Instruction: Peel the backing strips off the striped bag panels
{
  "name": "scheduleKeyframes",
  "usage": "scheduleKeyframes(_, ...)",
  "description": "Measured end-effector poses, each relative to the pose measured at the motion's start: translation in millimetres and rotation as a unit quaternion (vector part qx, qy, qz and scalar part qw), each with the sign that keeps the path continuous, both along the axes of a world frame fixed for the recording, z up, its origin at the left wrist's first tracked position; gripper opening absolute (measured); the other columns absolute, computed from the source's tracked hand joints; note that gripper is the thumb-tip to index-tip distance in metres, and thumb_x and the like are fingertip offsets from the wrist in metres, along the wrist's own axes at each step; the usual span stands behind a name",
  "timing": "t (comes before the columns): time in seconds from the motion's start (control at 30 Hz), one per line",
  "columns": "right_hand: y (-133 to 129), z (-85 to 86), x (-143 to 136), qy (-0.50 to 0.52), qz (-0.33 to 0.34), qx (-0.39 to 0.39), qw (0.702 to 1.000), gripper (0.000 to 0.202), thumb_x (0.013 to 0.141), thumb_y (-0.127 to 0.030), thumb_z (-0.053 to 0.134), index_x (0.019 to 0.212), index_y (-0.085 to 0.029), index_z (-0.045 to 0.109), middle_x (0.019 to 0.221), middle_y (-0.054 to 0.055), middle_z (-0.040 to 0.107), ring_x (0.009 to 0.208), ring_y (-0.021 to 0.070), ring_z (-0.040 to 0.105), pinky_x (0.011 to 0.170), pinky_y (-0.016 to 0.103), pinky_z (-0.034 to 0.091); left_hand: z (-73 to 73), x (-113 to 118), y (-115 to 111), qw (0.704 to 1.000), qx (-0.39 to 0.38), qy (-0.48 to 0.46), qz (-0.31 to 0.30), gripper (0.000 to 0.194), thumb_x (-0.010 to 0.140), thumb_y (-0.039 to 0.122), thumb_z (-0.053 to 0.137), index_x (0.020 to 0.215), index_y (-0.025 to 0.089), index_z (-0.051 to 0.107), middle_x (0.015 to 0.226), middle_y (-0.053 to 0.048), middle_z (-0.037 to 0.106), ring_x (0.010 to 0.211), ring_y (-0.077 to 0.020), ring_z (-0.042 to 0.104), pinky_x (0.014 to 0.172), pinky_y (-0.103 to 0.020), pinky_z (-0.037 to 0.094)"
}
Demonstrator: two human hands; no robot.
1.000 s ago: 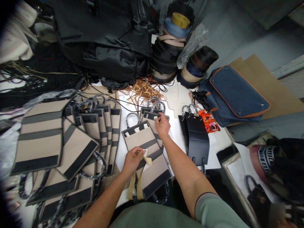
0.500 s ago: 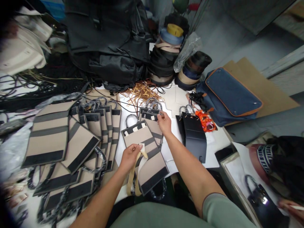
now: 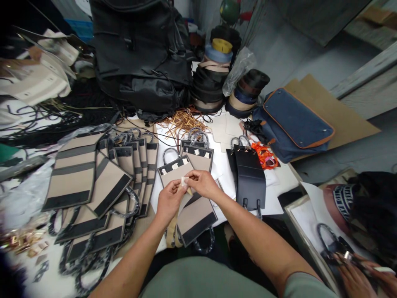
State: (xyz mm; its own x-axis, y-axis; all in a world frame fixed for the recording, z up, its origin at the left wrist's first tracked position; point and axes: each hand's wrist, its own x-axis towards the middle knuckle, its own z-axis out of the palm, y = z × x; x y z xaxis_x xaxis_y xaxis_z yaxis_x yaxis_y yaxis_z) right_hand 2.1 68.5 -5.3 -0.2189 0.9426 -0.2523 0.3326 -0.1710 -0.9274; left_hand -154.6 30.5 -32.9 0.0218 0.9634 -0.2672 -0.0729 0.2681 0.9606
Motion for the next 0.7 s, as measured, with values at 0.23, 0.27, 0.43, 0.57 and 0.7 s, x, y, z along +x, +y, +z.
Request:
scheduleKeyframes(0.23,9,26.4,-3,-0.177,0.152,0.142,0.962,0.011,0.082,-0.024,0.065,0.090,-0.023,0.073,0.086,0.001,0.070,0.075,0.0138,0.062,0.068,0.023,0.043,1.3,-10,0,0.986,0.028,0.163,-0.017,0.019,0.080,0.038,0.066,0.083,0.019,0.068,0.069,0.001,0.068,0.063,-0.0151,0.059,0.063,-0.025,0.044)
scheduleKeyframes(0.27,11,26.9,-5,-0.205,0.171,0.157,0.951,0.012,0.083,-0.024,0.064,0.091,-0.023,0.073,0.087,0.001,0.070,0.076,0.0141,0.063,0.069,0.024,0.042,0.7,-11,0,0.986,0.031,0.165,-0.018,0.020,0.080,0.037,0.065,0.087,0.019,0.069,0.070,0.001,0.068,0.063,-0.0150,0.060,0.063,-0.024,0.044)
scheduleKeyframes(0.43,18,23.2,-17,-0.325,0.216,0.224,0.893,0.016,0.088,-0.028,0.059,0.093,-0.025,0.074,0.092,0.003,0.072,0.082,0.0167,0.064,0.073,0.026,0.039,-2.8,-21,8,0.977,0.074,0.196,-0.039,0.021,0.084,0.032,0.061,0.099,0.021,0.070,0.082,0.001,0.072,0.074,-0.0159,0.065,0.072,-0.026,0.046)
scheduleKeyframes(0.57,19,15.2,-31,-0.318,0.170,0.212,0.908,0.014,0.086,-0.026,0.059,0.086,-0.023,0.073,0.085,0.001,0.072,0.077,0.0155,0.063,0.071,0.026,0.039,-3.9,-31,18,0.959,0.102,0.264,-0.032,0.018,0.086,0.031,0.058,0.073,0.021,0.067,0.070,0.001,0.068,0.067,-0.0149,0.062,0.065,-0.025,0.043)
scheduleKeyframes(0.7,46,-12.2,-33,-0.252,0.037,0.153,0.955,0.015,0.084,-0.026,0.057,0.082,-0.022,0.071,0.080,0.000,0.070,0.072,0.0142,0.061,0.068,0.024,0.040,-7.3,-37,21,0.944,0.175,0.277,-0.021,0.018,0.088,0.027,0.056,0.073,0.021,0.065,0.073,-0.001,0.067,0.072,-0.0151,0.062,0.070,-0.026,0.044)
